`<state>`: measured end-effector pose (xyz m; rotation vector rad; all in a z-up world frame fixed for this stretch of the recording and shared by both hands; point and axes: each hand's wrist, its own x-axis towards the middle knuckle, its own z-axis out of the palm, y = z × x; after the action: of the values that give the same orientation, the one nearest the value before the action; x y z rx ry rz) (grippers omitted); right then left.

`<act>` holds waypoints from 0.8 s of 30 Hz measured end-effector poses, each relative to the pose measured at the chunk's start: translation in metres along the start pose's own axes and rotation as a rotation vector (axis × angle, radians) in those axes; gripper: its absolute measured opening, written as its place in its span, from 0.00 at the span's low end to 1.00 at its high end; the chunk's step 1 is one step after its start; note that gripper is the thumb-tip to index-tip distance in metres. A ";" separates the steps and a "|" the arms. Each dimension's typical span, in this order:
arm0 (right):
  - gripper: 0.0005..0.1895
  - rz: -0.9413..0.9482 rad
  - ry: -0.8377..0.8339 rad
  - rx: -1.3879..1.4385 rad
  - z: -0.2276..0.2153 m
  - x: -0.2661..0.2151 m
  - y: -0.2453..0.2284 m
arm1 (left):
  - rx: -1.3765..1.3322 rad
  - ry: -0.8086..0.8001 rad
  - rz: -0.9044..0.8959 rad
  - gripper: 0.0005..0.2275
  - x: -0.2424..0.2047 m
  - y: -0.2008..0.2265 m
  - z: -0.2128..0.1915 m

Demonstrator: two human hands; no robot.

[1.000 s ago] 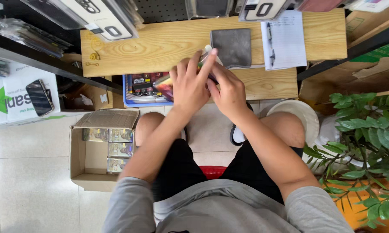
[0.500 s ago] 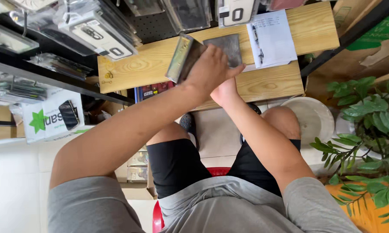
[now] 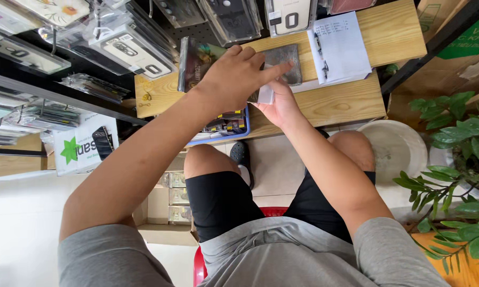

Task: The person wipes a product box with a cloth, removes a screen protector from its sleeve, and then wipes the surface of a smartphone screen with the cloth.

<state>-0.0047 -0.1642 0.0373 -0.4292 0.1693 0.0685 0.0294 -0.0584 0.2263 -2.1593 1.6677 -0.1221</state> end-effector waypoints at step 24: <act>0.26 -0.090 0.388 -0.415 -0.008 -0.006 -0.083 | -0.515 0.434 -0.534 0.26 -0.155 -0.026 0.140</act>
<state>-0.0034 -0.2430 0.0653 -0.8632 0.5226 -0.0717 0.0532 0.1303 0.1355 -3.1225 1.3771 -0.3685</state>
